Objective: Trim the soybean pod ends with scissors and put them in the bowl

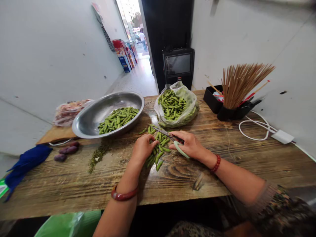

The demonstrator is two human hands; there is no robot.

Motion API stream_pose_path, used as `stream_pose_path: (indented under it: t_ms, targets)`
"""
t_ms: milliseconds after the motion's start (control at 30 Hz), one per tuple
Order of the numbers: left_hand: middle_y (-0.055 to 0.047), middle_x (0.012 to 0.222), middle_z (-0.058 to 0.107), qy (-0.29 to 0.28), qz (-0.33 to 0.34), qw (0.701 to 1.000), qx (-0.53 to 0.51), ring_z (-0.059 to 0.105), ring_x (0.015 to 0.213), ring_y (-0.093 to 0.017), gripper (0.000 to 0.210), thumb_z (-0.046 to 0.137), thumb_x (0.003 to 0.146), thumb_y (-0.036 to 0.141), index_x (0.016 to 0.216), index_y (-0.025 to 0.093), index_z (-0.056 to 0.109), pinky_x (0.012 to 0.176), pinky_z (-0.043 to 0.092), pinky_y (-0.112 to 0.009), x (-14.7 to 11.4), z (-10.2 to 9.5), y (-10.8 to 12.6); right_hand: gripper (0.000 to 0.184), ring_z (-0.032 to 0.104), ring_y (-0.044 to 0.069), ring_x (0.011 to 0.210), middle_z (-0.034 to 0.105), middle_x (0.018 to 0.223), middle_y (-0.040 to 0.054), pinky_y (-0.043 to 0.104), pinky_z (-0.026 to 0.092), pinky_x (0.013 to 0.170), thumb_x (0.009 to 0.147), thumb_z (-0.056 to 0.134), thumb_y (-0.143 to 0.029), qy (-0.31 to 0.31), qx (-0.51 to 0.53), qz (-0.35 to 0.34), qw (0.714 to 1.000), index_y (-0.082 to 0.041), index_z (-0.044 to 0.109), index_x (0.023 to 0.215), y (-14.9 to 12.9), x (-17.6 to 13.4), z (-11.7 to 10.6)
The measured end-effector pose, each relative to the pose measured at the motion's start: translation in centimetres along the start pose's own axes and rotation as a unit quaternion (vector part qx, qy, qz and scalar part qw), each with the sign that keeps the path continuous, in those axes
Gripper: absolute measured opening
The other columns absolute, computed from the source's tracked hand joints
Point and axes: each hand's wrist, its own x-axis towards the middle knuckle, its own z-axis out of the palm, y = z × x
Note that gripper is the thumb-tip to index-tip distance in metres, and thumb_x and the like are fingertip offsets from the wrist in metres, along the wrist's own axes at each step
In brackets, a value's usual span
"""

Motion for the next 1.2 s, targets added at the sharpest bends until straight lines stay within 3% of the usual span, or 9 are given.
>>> stream_pose_path:
  t_ms: [100, 233, 400, 567, 633, 733, 1200]
  targets:
    - [-0.007, 0.076, 0.067, -0.043, 0.007, 0.994, 0.096, 0.058, 0.072, -0.020, 0.012, 0.066, 0.074, 0.030, 0.073, 0.018, 0.068, 0.067, 0.038, -0.029, -0.1, 0.0, 0.1, 0.043, 0.056, 0.015, 0.070, 0.063, 0.084, 0.0041, 0.026, 0.046, 0.066, 0.075, 0.074, -0.035, 0.000, -0.004, -0.006, 1.000, -0.018, 0.064, 0.113, 0.1, 0.0, 0.1]
    - [-0.007, 0.077, 0.068, -0.073, 0.011, 0.994, 0.074, 0.059, 0.073, -0.021, 0.009, 0.063, 0.073, 0.024, 0.077, 0.016, 0.068, 0.068, 0.040, -0.030, 0.0, 0.0, 0.2, 0.045, 0.057, 0.015, 0.071, 0.064, 0.085, 0.0044, 0.026, 0.047, 0.066, 0.075, 0.074, -0.035, -0.005, -0.001, -0.001, 1.000, -0.018, 0.063, 0.115, 0.3, 0.0, 0.2]
    - [0.000, 0.065, 0.061, -0.025, -0.040, 0.993, -0.106, 0.054, 0.062, -0.015, 0.005, 0.065, 0.068, 0.020, 0.068, 0.016, 0.063, 0.062, 0.039, -0.026, 0.1, -0.7, 0.6, 0.045, 0.056, 0.015, 0.070, 0.062, 0.082, 0.0035, 0.027, 0.046, 0.065, 0.075, 0.074, -0.036, -0.003, 0.005, 0.008, 1.000, -0.018, 0.063, 0.115, 0.3, -0.1, 0.1]
    - [0.006, 0.058, 0.050, -0.038, -0.104, 0.918, -0.381, 0.036, 0.044, -0.006, 0.021, 0.069, 0.072, 0.033, 0.078, 0.017, 0.056, 0.044, 0.027, -0.019, -0.5, -1.6, 1.5, 0.043, 0.056, 0.016, 0.072, 0.062, 0.084, 0.0035, 0.027, 0.046, 0.067, 0.076, 0.074, -0.035, -0.007, 0.012, 0.012, 1.000, -0.019, 0.063, 0.114, 0.1, 0.0, 0.1]
    - [0.006, 0.060, 0.051, -0.051, -0.103, 0.891, -0.439, 0.035, 0.043, -0.004, 0.023, 0.071, 0.071, 0.032, 0.079, 0.017, 0.055, 0.042, 0.026, -0.018, -0.7, -1.7, 1.7, 0.045, 0.055, 0.015, 0.070, 0.061, 0.082, 0.0026, 0.027, 0.045, 0.066, 0.075, 0.074, -0.034, -0.017, 0.009, 0.016, 1.000, -0.019, 0.062, 0.116, 0.0, 0.0, 0.0]
    - [0.004, 0.062, 0.053, -0.052, -0.107, 0.876, -0.467, 0.038, 0.045, -0.004, 0.025, 0.074, 0.069, 0.029, 0.084, 0.015, 0.060, 0.043, 0.027, -0.017, -0.7, -1.5, 1.8, 0.051, 0.054, 0.015, 0.071, 0.059, 0.082, 0.0019, 0.027, 0.045, 0.065, 0.074, 0.075, -0.034, -0.031, 0.008, 0.019, 0.999, -0.019, 0.059, 0.120, 0.1, 0.0, 0.1]
    - [-0.001, 0.072, 0.064, -0.057, -0.092, 0.910, -0.401, 0.045, 0.054, -0.007, 0.019, 0.078, 0.064, 0.027, 0.077, 0.014, 0.072, 0.047, 0.032, -0.019, -1.1, -1.3, 2.8, 0.062, 0.056, 0.016, 0.076, 0.059, 0.091, 0.0037, 0.027, 0.046, 0.069, 0.071, 0.077, -0.036, -0.074, 0.005, -0.015, 0.997, -0.019, 0.054, 0.126, 0.0, -0.2, 0.2]
